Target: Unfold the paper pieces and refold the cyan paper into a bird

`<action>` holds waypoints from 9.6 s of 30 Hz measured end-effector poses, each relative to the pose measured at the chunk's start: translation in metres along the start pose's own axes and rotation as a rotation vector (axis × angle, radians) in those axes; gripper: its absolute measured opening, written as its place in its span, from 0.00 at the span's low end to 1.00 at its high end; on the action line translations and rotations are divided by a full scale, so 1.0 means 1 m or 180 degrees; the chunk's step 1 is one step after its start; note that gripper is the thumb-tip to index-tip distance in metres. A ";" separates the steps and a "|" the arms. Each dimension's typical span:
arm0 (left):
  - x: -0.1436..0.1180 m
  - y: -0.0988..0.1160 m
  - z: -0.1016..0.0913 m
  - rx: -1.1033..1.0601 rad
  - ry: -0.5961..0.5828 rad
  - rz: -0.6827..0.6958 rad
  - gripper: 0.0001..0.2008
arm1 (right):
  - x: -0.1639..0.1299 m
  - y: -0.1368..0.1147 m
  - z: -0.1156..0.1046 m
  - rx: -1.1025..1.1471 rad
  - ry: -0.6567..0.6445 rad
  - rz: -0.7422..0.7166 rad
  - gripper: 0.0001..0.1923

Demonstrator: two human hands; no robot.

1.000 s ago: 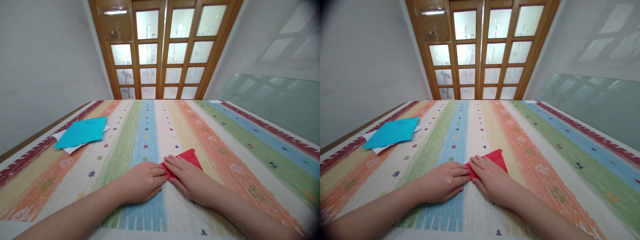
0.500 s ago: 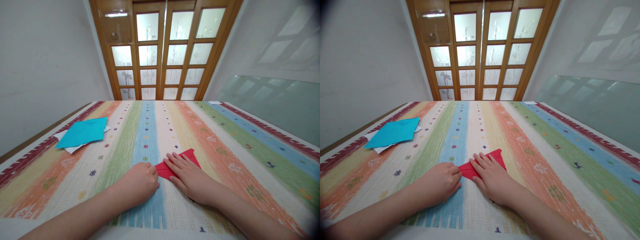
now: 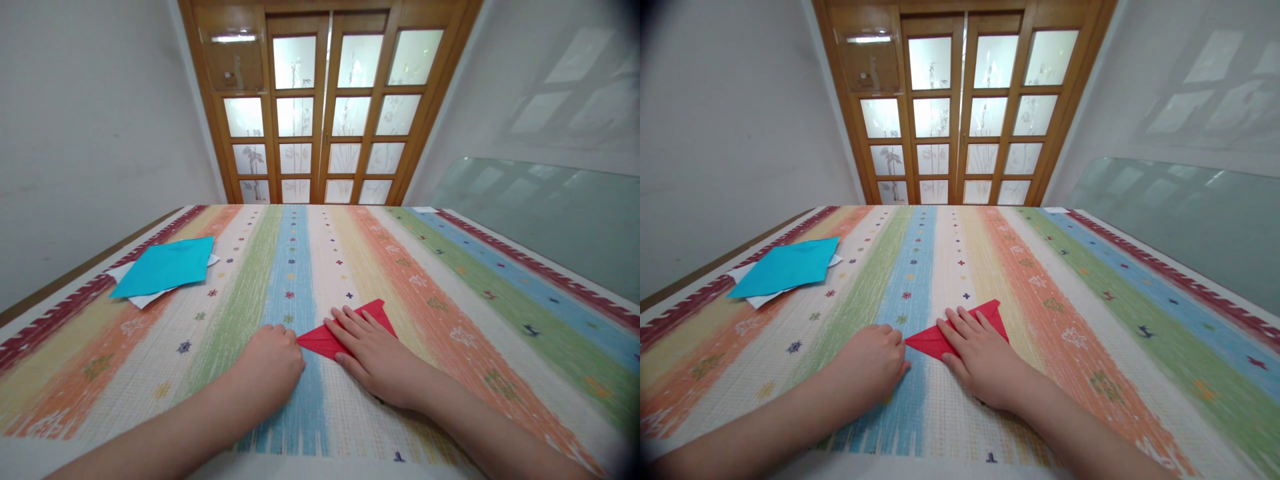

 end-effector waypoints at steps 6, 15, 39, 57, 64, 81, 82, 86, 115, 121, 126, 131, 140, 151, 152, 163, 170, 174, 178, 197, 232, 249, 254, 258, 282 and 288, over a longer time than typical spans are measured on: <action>0.001 -0.009 -0.004 -0.0010 -0.0205 -0.0162 0.10 | 0.000 -0.001 -0.002 0.0005 0.0000 0.0037 0.32; 0.003 -0.012 -0.025 -0.0999 0.0469 0.0244 0.11 | 0.000 -0.004 -0.002 -0.0069 -0.0042 0.0007 0.33; 0.005 -0.008 -0.010 -0.1881 -0.0041 0.0778 0.19 | -0.020 0.038 -0.019 0.0266 -0.0384 0.0387 0.48; 0.006 -0.009 -0.009 -0.1975 -0.0011 0.0795 0.18 | -0.046 0.062 -0.032 0.0392 -0.0661 0.0484 0.64; 0.005 -0.009 -0.009 -0.1970 -0.0038 0.0793 0.18 | -0.052 0.066 -0.036 0.0276 -0.0819 0.0604 0.67; 0.005 -0.005 -0.008 -0.1849 0.0081 0.0909 0.18 | -0.025 0.064 -0.061 -0.0259 0.0557 0.0467 0.26; 0.005 -0.004 -0.008 -0.1835 0.0104 0.0929 0.18 | -0.017 0.053 -0.058 -0.0301 0.0564 0.0314 0.22; 0.004 -0.001 -0.012 -0.1789 0.0158 0.0995 0.18 | 0.001 0.010 -0.042 -0.0180 0.0534 -0.0185 0.17; 0.014 -0.016 -0.005 -0.1763 0.0471 0.0261 0.10 | 0.005 0.008 -0.030 -0.0140 0.1103 -0.0135 0.12; 0.015 -0.016 -0.005 -0.1746 0.0479 0.0280 0.10 | 0.005 0.004 -0.031 -0.0239 0.1014 -0.0070 0.10; 0.015 -0.017 -0.005 -0.1787 0.0496 0.0263 0.10 | 0.006 0.000 -0.030 -0.0233 0.0884 -0.0108 0.08; 0.016 -0.017 -0.005 -0.1780 0.0448 0.0228 0.09 | 0.007 -0.004 -0.030 -0.0212 0.0861 -0.0113 0.06; 0.018 -0.016 -0.005 -0.1774 0.0467 0.0222 0.09 | 0.006 -0.006 -0.029 -0.0193 0.0889 -0.0069 0.07; 0.016 -0.019 -0.003 -0.1762 0.0485 0.0056 0.09 | 0.007 -0.013 -0.032 -0.0075 0.0903 -0.0266 0.07; 0.016 -0.019 -0.003 -0.1761 0.0475 0.0040 0.10 | 0.007 -0.014 -0.031 -0.0059 0.0886 -0.0295 0.07; 0.017 -0.016 -0.004 -0.1802 0.0461 0.0187 0.09 | 0.007 -0.014 -0.030 -0.0061 0.0867 -0.0236 0.10; 0.017 -0.016 -0.003 -0.1834 0.0581 0.0252 0.11 | 0.005 -0.011 -0.029 -0.0100 0.0866 -0.0088 0.12; 0.017 -0.016 -0.002 -0.1825 0.0582 0.0257 0.11 | 0.005 -0.012 -0.029 -0.0070 0.0885 -0.0125 0.12; 0.017 -0.016 -0.002 -0.1839 0.0556 0.0244 0.10 | 0.005 -0.011 -0.028 -0.0064 0.0859 -0.0088 0.12; 0.018 -0.015 -0.004 -0.1767 0.0451 0.0028 0.08 | 0.007 -0.012 -0.022 -0.0278 0.0737 0.0037 0.08; 0.020 -0.012 -0.004 -0.1707 0.0366 -0.0240 0.13 | 0.008 -0.014 -0.027 -0.0132 0.0741 0.0214 0.11; 0.020 -0.011 -0.003 -0.1766 0.0389 -0.0208 0.09 | 0.009 -0.013 -0.027 0.0003 0.0708 0.0255 0.11; 0.020 -0.012 -0.002 -0.1768 0.0385 -0.0210 0.10 | 0.006 -0.015 -0.027 0.0026 0.0697 0.0225 0.11; 0.021 -0.012 -0.003 -0.1793 0.0370 -0.0171 0.09 | 0.004 -0.017 -0.027 0.0078 0.0675 0.0245 0.10; 0.020 -0.013 -0.004 -0.1814 0.0442 -0.0236 0.13 | 0.008 -0.023 -0.027 0.0349 0.0728 0.0419 0.07; 0.021 -0.015 -0.003 -0.1862 0.0412 -0.0222 0.12 | 0.012 -0.032 -0.027 -0.0177 0.0603 0.0198 0.09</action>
Point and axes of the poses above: each hand's wrist, its own x-axis towards the middle knuckle, its own z-axis out of the palm, y = z × x, the point moved 7 cm from there along x, towards the middle knuckle, and after that the axes turned 13 degrees about -z, right-handed, at the moved point
